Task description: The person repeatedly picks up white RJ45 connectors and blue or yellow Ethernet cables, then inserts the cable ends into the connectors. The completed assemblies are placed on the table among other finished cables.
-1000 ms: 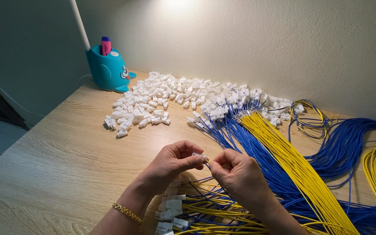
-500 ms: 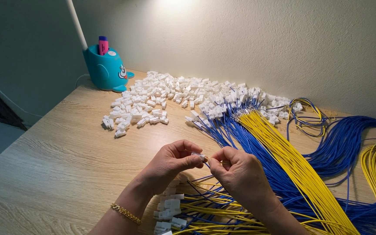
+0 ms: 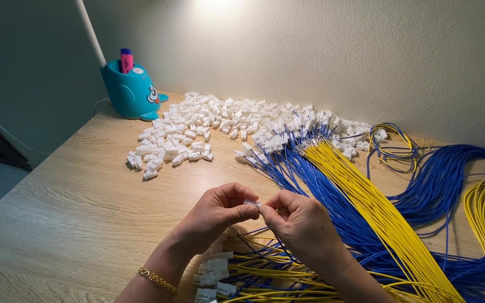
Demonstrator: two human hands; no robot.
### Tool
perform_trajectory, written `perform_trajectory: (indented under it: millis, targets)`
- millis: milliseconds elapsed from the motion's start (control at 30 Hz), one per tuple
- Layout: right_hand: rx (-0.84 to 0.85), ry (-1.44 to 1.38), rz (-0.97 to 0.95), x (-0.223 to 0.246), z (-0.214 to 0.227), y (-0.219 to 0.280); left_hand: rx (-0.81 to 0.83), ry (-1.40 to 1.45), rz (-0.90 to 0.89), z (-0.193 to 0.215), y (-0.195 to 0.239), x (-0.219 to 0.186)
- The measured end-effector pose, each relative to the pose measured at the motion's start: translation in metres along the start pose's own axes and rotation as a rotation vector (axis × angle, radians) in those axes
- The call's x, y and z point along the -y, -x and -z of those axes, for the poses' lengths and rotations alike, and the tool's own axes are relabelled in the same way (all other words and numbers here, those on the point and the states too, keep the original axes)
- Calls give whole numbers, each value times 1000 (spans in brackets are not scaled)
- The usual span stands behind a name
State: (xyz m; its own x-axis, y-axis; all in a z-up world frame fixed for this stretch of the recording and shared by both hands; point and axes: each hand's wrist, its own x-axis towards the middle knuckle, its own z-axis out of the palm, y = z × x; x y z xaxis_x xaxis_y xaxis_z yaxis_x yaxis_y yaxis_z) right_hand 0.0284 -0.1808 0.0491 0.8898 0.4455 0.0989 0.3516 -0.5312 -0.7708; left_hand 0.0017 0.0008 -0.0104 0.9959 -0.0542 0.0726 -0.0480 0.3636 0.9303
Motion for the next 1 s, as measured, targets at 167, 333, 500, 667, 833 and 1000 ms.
perform_trajectory:
  millis: [167,333,500,667,833,1000]
  targets:
    - [161,-255,-127,-25,16,-22,-1,-175,7,6,1,-4]
    - [-56,-29,-105,-46,13,-51,-69,-445,118,0,6,-22]
    - [-6,617,-63,-40,-6,-86,23,-619,321,-9,13,-41]
    - [57,807,-153,-41,-23,-110,180,-890,295,-19,17,-52]
    - [-53,921,-66,-43,-29,-113,304,-915,323,-10,16,-50]
    - [-90,422,-249,-17,-7,-96,-144,-500,242,13,-6,-17]
